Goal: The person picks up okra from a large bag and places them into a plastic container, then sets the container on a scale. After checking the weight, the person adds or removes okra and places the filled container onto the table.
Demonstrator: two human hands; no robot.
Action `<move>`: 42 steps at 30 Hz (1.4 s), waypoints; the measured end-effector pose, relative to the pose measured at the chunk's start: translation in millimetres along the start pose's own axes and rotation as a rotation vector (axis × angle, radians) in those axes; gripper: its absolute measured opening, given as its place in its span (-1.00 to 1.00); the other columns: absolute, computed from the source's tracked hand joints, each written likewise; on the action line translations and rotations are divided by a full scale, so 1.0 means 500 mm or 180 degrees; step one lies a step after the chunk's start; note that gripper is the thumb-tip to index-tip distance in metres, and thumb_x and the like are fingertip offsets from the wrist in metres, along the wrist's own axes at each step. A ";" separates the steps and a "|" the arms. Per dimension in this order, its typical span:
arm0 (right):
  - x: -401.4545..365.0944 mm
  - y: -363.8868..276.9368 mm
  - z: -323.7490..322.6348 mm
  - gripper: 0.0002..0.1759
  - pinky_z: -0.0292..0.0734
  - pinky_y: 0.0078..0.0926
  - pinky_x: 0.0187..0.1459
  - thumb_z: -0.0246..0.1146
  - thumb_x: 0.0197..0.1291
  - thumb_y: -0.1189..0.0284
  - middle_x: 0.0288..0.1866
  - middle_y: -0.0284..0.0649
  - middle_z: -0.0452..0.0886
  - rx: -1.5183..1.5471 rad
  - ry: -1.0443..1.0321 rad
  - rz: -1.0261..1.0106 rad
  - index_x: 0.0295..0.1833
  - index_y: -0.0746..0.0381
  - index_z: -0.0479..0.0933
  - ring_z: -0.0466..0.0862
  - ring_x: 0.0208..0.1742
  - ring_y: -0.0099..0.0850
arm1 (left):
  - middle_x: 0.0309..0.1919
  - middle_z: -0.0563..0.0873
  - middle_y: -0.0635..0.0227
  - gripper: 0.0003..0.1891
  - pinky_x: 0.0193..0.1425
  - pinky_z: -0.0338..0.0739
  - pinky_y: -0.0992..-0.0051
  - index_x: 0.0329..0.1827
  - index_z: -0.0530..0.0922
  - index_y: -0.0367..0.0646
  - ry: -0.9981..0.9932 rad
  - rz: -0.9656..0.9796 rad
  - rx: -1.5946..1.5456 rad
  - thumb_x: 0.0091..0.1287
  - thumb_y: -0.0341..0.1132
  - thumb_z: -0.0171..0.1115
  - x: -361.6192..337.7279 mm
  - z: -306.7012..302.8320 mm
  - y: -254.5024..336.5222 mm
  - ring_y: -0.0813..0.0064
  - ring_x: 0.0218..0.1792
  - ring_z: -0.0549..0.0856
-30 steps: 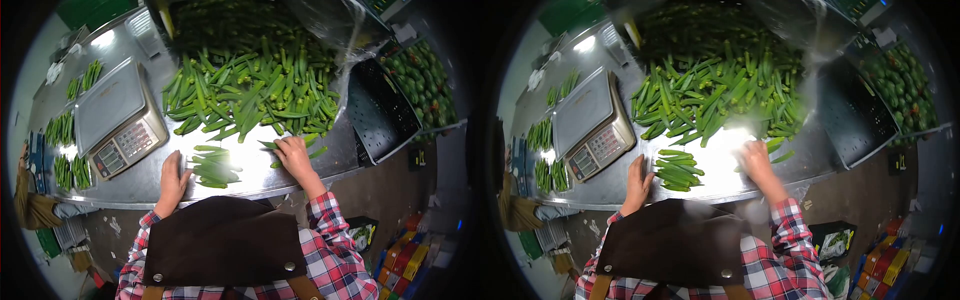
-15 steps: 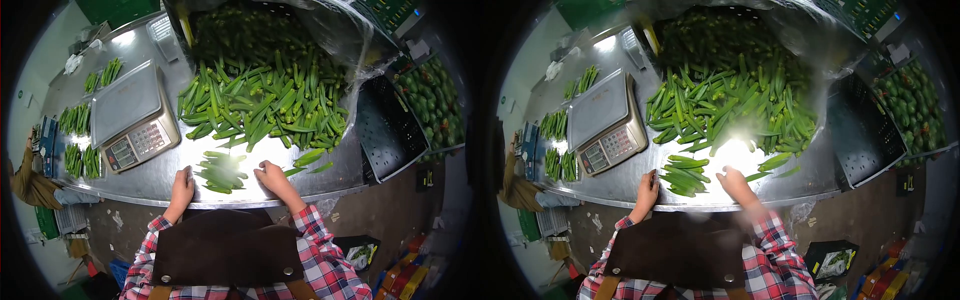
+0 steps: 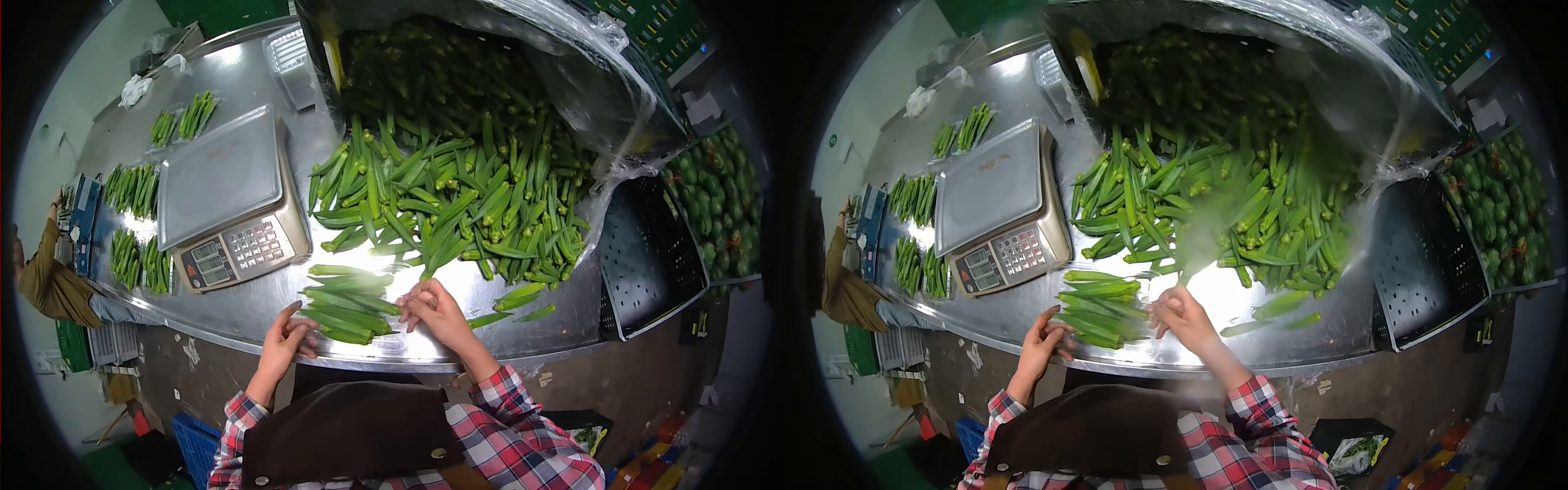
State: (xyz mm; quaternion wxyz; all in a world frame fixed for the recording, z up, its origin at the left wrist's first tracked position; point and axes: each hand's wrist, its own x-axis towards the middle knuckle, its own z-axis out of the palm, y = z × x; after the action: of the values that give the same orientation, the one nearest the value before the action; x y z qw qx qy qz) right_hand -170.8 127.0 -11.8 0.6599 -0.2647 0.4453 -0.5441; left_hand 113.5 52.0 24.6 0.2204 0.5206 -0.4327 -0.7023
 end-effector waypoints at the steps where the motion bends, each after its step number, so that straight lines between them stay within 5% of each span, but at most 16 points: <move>1: 0.016 -0.015 0.017 -0.80 0.55 -0.50 -0.43 0.07 0.26 0.52 -0.15 -0.05 0.55 -0.0115 -0.0062 0.0000 -0.05 0.28 0.24 0.59 -0.32 -0.44 | -0.23 0.58 0.18 -0.60 -0.45 0.65 0.52 0.24 0.25 -0.24 0.0122 0.0034 -0.0267 0.32 -0.51 -0.04 -0.003 -0.009 0.009 0.51 -0.41 0.63; 4: 0.065 -0.075 0.057 -0.78 0.53 -0.56 -0.44 0.08 0.29 0.40 -0.24 -0.18 0.57 -0.0389 -0.0181 0.0090 -0.09 0.34 0.37 0.60 -0.34 -0.48 | -0.24 0.58 0.14 -0.62 -0.43 0.66 0.49 0.23 0.26 -0.21 0.0361 0.0180 -0.1030 0.34 -0.47 -0.06 -0.004 -0.065 0.013 0.47 -0.45 0.64; 7: 0.148 -0.075 0.047 -0.80 0.53 -0.28 -0.38 0.12 0.19 0.43 -0.32 -0.06 0.58 -0.3874 0.1252 -0.1527 -0.14 0.31 0.40 0.63 -0.34 -0.20 | -0.25 0.58 0.15 -0.62 -0.42 0.66 0.49 0.23 0.24 -0.22 0.0651 0.0385 -0.1326 0.35 -0.47 -0.06 -0.002 -0.113 0.040 0.49 -0.45 0.64; 11: 0.228 -0.029 0.015 -0.74 0.50 -0.15 -0.32 0.18 0.01 0.47 -0.29 -0.06 0.51 -0.5517 0.1707 -0.0434 -0.14 0.26 0.38 0.60 -0.31 -0.04 | -0.26 0.59 0.14 -0.59 -0.36 0.66 0.51 0.25 0.21 -0.32 0.0760 0.0631 -0.1454 0.34 -0.46 -0.06 0.018 -0.186 0.109 0.48 -0.45 0.63; 20: 0.212 -0.127 0.118 -0.78 0.49 -0.22 -0.17 0.18 -0.01 0.45 -0.19 -0.04 0.58 -0.5003 0.1942 -0.0413 -0.20 0.26 0.52 0.60 -0.18 -0.08 | -0.19 0.57 0.14 -0.68 -0.27 0.67 0.51 0.15 0.26 -0.37 0.0963 0.1175 -0.1350 0.36 -0.46 -0.10 0.168 -0.366 0.238 0.40 -0.35 0.66; 25: 0.285 -0.168 0.250 -0.70 0.50 -0.46 -0.26 0.30 -0.02 0.54 -0.24 -0.12 0.57 -0.4410 0.1130 -0.1958 -0.10 0.28 0.51 0.61 -0.25 -0.27 | -0.12 0.49 0.08 -0.56 -0.34 0.68 0.49 0.24 0.15 -0.44 0.0939 0.0836 -0.0905 0.33 -0.45 -0.05 0.234 -0.422 0.278 0.32 -0.40 0.65; 30: 0.389 -0.166 0.448 -0.75 0.50 -0.36 -0.32 0.25 0.03 0.49 -0.30 -0.18 0.52 -0.4772 0.0138 -0.2495 -0.12 0.21 0.51 0.60 -0.30 -0.19 | -0.01 0.37 0.19 -0.47 -0.66 0.46 0.63 0.29 0.15 -0.33 0.1642 0.0943 0.0793 0.26 -0.46 0.06 0.240 -0.453 0.270 0.51 -0.58 0.56; 33: 0.457 -0.124 0.530 -0.75 0.52 -0.30 -0.33 0.21 0.05 0.47 -0.29 -0.18 0.51 -0.5068 -0.0360 -0.2761 -0.10 0.19 0.50 0.60 -0.32 -0.17 | -0.04 0.40 0.13 -0.50 -0.47 0.51 0.59 0.26 0.21 -0.35 0.2375 0.2081 0.1996 0.26 -0.45 0.07 0.269 -0.513 0.182 0.48 -0.47 0.60; 36: 0.512 -0.079 0.578 -0.75 0.52 -0.24 -0.33 0.19 0.02 0.48 -0.31 -0.13 0.46 -0.5426 -0.0475 -0.2402 -0.12 0.21 0.46 0.57 -0.27 -0.13 | -0.04 0.42 0.17 -0.55 -0.39 0.47 0.63 0.23 0.26 -0.33 0.2163 0.2071 0.0840 0.27 -0.46 0.05 0.164 -0.468 0.210 0.58 -0.49 0.54; 39: 0.507 -0.090 0.584 -0.72 0.54 -0.28 -0.31 0.22 0.04 0.45 -0.18 -0.16 0.48 -0.5055 -0.0104 -0.2752 -0.07 0.18 0.48 0.60 -0.32 -0.15 | -0.08 0.49 0.23 -0.59 -0.38 0.47 0.65 0.21 0.30 -0.30 0.1666 0.1732 0.0098 0.29 -0.47 0.03 0.095 -0.444 0.179 0.65 -0.51 0.49; 42: 0.458 -0.125 0.528 -0.68 0.53 -0.28 -0.27 0.26 0.02 0.45 -0.09 -0.15 0.48 -0.4943 0.0366 -0.2535 -0.05 0.17 0.48 0.61 -0.28 -0.16 | -0.19 0.57 0.30 -0.63 -0.39 0.45 0.68 0.18 0.34 -0.28 0.1238 0.1563 0.0129 0.30 -0.45 0.03 0.065 -0.427 0.093 0.70 -0.51 0.49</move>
State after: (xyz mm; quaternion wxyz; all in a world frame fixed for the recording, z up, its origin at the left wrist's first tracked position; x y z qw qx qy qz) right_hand 33.0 -144.1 94.1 0.0304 -0.7474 0.5971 -0.2896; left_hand 292.1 -78.0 28.5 0.4516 0.5294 -0.5092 -0.5065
